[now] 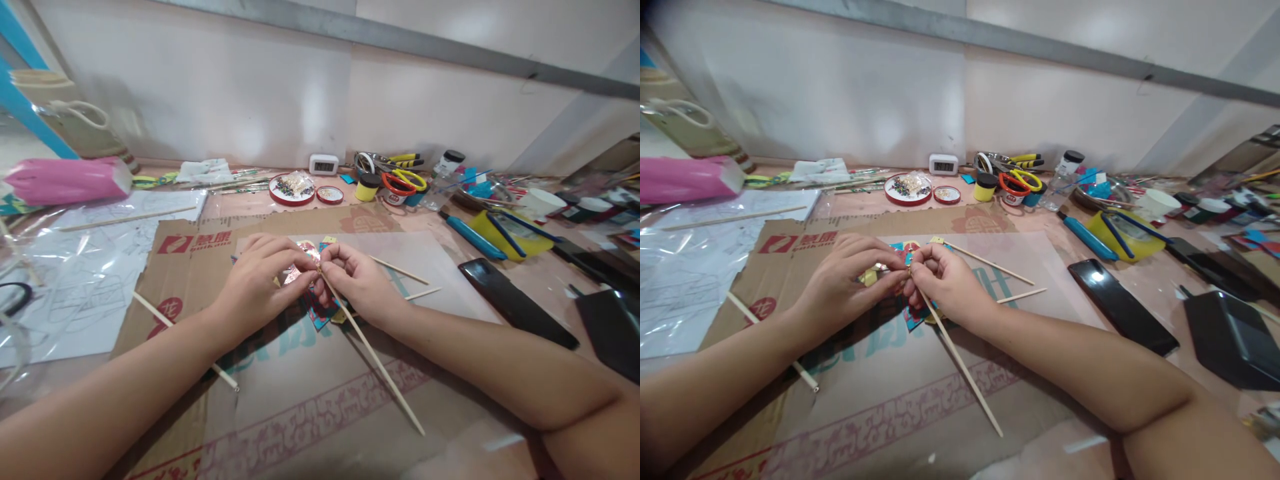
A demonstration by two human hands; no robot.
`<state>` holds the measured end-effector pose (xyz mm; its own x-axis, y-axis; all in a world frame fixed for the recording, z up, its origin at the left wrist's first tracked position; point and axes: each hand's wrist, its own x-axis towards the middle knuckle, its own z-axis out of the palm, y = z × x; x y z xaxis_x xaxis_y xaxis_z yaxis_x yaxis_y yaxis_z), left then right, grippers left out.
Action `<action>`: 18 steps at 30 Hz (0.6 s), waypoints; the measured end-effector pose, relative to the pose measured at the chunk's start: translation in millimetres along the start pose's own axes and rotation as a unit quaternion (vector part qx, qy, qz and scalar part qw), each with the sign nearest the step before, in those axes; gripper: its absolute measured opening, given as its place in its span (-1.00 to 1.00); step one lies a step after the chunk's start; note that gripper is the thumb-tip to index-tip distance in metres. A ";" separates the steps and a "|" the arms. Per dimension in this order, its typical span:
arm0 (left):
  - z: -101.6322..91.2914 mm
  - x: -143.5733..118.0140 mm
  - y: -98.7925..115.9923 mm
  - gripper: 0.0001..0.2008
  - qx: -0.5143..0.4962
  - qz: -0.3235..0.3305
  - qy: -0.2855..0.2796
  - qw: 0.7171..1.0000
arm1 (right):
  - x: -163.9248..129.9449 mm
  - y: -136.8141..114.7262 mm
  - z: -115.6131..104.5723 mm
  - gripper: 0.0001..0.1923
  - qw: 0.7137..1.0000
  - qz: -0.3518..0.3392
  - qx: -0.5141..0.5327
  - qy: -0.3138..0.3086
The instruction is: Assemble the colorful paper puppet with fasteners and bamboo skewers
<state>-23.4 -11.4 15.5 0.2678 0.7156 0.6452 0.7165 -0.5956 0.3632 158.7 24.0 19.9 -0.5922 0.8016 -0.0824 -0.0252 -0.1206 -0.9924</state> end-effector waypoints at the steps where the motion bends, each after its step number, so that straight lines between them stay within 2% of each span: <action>1: 0.2 0.1 0.6 -0.91 -0.003 0.004 -0.004 1.000 | 0.1 0.3 -0.1 -0.83 1.000 -0.001 -0.002 0.002; 10: 0.9 1.7 4.3 -0.93 -0.039 -0.030 -0.028 0.998 | 1.5 1.7 2.0 -0.84 1.000 -0.011 -0.025 0.005; 18: 3.0 0.7 3.0 -0.92 -0.048 -0.059 -0.054 0.996 | 1.7 3.3 0.8 -0.81 0.999 -0.016 -0.034 -0.026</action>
<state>-19.2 -11.6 15.0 0.2569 0.8147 0.5199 0.6835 -0.5335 0.4983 157.0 24.5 16.6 -0.6335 0.7723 -0.0480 0.0101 -0.0538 -0.9985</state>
